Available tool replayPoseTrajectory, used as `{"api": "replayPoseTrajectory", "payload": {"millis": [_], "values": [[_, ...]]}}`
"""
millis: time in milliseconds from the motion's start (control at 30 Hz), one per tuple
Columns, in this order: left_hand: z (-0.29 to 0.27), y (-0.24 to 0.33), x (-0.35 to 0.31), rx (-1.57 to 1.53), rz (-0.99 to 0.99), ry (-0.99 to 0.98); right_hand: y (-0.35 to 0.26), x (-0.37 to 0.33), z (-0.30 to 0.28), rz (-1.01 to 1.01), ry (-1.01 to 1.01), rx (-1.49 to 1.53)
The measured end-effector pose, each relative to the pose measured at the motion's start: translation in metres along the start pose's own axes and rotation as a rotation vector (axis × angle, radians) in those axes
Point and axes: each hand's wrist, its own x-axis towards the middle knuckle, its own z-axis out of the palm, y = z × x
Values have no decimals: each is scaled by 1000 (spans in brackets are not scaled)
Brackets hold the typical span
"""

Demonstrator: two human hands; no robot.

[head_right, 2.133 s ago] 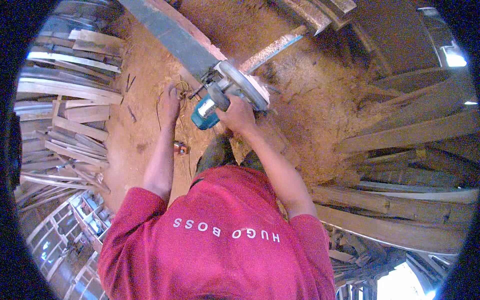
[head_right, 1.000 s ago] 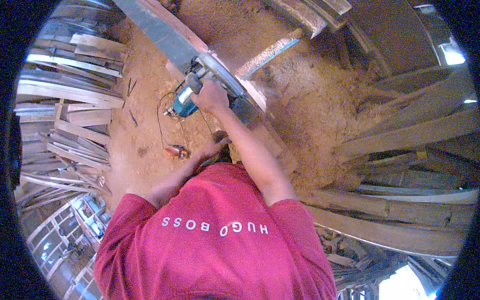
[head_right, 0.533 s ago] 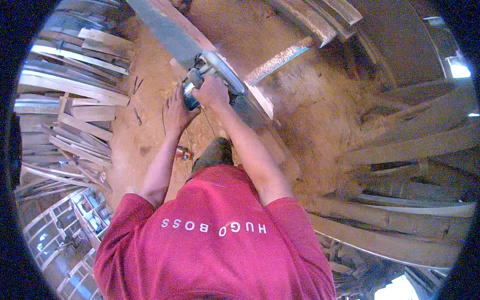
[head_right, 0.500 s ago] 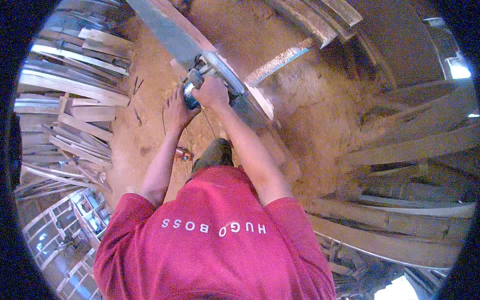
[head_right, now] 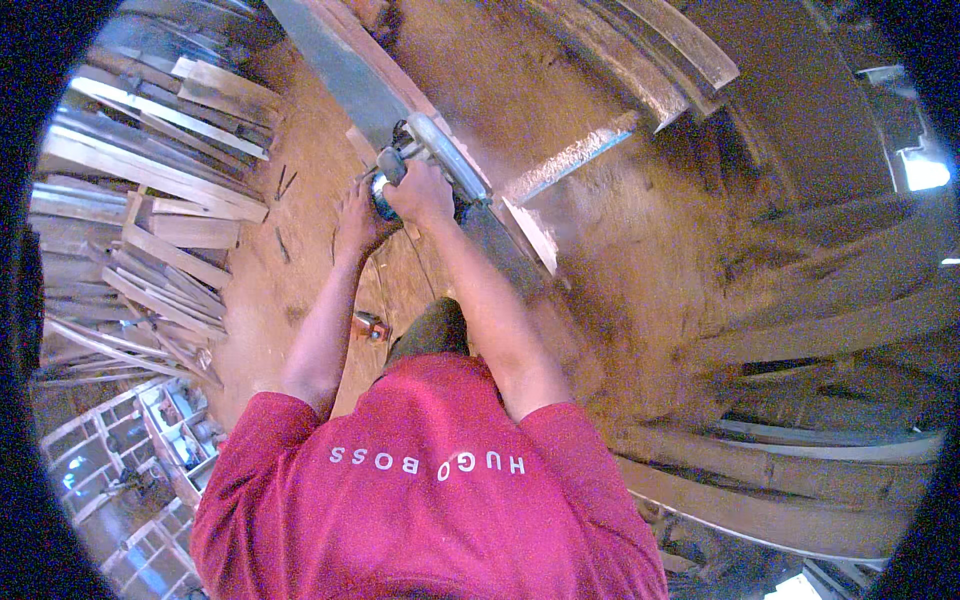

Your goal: The person uses an electric hand planer to smooth the edge of a long wooden beam and subsequently uses a circular saw to cut another piece of wood to length.

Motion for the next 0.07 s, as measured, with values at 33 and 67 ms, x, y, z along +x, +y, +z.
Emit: {"api": "replayPoseTrajectory", "payload": {"millis": [33,67], "values": [[1,-3,0,7,-10,-24,0,0,2,-9,3,2],[1,-1,2,11,-12,-51,3,4,2,-3,-10,4]]}}
